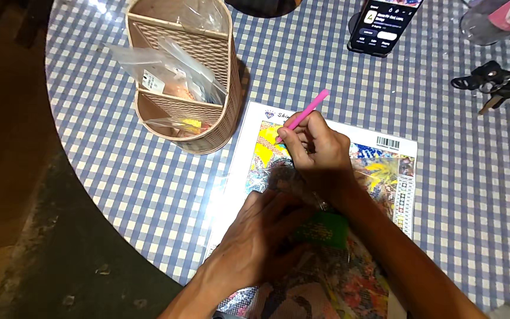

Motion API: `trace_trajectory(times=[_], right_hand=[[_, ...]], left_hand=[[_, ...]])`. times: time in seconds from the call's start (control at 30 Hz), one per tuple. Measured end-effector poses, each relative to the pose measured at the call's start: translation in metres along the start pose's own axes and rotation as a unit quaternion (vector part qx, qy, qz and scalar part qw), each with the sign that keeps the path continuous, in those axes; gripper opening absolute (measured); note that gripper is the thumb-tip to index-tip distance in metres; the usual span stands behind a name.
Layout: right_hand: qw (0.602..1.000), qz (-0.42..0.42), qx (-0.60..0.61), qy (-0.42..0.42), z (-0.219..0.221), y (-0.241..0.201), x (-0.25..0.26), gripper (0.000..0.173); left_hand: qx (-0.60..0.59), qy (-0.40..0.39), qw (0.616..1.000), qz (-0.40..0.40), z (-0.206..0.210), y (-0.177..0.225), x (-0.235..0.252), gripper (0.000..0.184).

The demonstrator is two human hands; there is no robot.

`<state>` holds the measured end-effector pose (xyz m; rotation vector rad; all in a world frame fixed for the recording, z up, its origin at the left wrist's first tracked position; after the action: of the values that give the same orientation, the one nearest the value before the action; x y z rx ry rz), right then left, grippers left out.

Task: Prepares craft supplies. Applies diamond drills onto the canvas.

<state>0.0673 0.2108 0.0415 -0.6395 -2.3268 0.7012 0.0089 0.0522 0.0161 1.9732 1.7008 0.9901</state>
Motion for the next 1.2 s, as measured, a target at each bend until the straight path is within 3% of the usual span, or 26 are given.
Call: trace_trajectory(times=[0.23, 0.37, 0.57, 0.87, 1.2], right_hand=[[0.992, -0.097, -0.082, -0.009, 0.003, -0.010, 0.006, 0.019], [0.997, 0.015, 0.073, -0.015, -0.005, 0.000, 0.006, 0.015], [0.951, 0.127, 0.275, 0.056, -0.028, 0.008, 0.010, 0.011], [0.936, 0.145, 0.289, 0.141, -0.086, 0.013, -0.033, 0.010], [0.933, 0.173, 0.235, 0.212, -0.090, 0.031, -0.110, 0.008]], left_hand=[[0.001, 0.002, 1.000, 0.001, 0.000, 0.000, 0.000, 0.045], [-0.001, 0.002, 1.000, 0.002, 0.000, 0.000, -0.001, 0.044], [0.000, 0.004, 1.000, 0.007, 0.000, -0.001, -0.001, 0.045], [0.007, 0.002, 1.000, 0.002, 0.000, -0.002, 0.000, 0.045], [0.026, 0.005, 1.000, 0.006, 0.002, -0.003, -0.002, 0.046]])
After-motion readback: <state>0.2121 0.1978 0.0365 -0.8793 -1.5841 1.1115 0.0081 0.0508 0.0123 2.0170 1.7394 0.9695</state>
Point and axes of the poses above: each hand's wrist, its own x-axis towards the middle knuckle, its own z-axis out of the palm, y = z × x, the point moved 4 cm from there along x, towards the middle knuckle
